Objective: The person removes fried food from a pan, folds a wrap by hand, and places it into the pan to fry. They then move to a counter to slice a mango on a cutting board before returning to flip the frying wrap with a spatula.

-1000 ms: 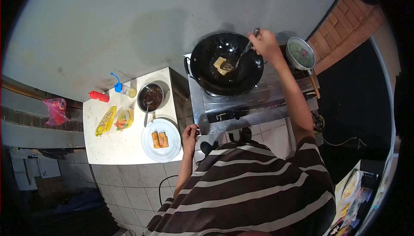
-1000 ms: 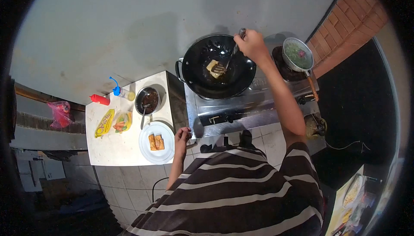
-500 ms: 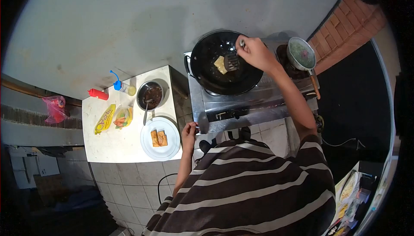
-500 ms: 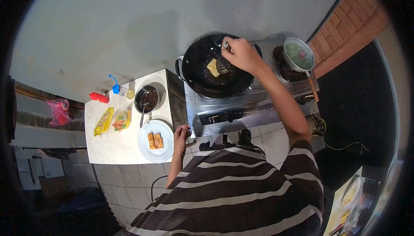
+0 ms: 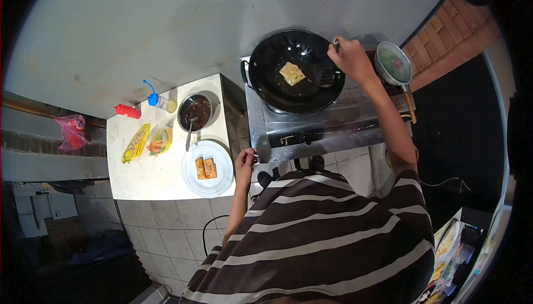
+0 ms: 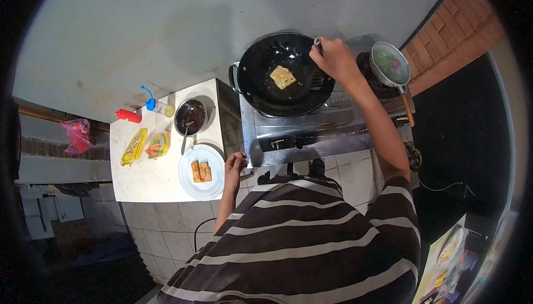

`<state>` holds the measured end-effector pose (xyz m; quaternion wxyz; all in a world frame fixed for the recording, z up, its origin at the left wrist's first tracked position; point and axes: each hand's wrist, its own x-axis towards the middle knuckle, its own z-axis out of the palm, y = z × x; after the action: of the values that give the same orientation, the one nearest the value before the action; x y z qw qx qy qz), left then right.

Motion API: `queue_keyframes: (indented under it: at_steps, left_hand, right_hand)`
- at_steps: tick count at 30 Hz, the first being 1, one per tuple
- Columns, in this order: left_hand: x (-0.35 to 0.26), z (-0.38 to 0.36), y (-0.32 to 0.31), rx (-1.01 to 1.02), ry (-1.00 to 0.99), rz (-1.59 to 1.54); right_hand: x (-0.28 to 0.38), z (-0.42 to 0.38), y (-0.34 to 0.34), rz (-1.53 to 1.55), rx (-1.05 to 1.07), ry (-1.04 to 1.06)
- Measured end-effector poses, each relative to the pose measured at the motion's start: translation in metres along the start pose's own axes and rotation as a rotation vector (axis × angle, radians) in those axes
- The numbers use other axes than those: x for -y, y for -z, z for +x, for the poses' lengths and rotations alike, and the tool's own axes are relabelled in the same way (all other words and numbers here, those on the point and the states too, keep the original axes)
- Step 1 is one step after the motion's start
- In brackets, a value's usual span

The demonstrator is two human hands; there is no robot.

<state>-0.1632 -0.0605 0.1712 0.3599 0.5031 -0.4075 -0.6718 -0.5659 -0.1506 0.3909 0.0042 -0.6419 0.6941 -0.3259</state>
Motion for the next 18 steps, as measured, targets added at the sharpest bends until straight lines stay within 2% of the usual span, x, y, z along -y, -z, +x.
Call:
queue_keyframes:
  at_steps: [8, 10, 13, 16, 18]
  left_hand:
    - [-0.017, -0.003, -0.004, 0.019, -0.016, -0.002]
    - [-0.019, -0.005, -0.003, -0.009, 0.053, 0.045]
    - [-0.009, -0.004, 0.002, 0.023, 0.012, 0.013]
    - [-0.009, -0.007, 0.002, 0.018, 0.008, -0.007]
    - [-0.008, -0.007, 0.001, 0.019, 0.006, -0.008]
  right_hand:
    - [-0.004, -0.004, -0.011, 0.092, -0.038, -0.076]
    - [-0.007, -0.005, -0.012, 0.112, -0.048, -0.100]
    - [-0.008, -0.005, -0.015, 0.102, -0.072, -0.133]
    - [0.003, 0.004, -0.004, 0.203, -0.145, -0.176]
    - [0.007, 0.010, 0.005, 0.263, -0.219, -0.128]
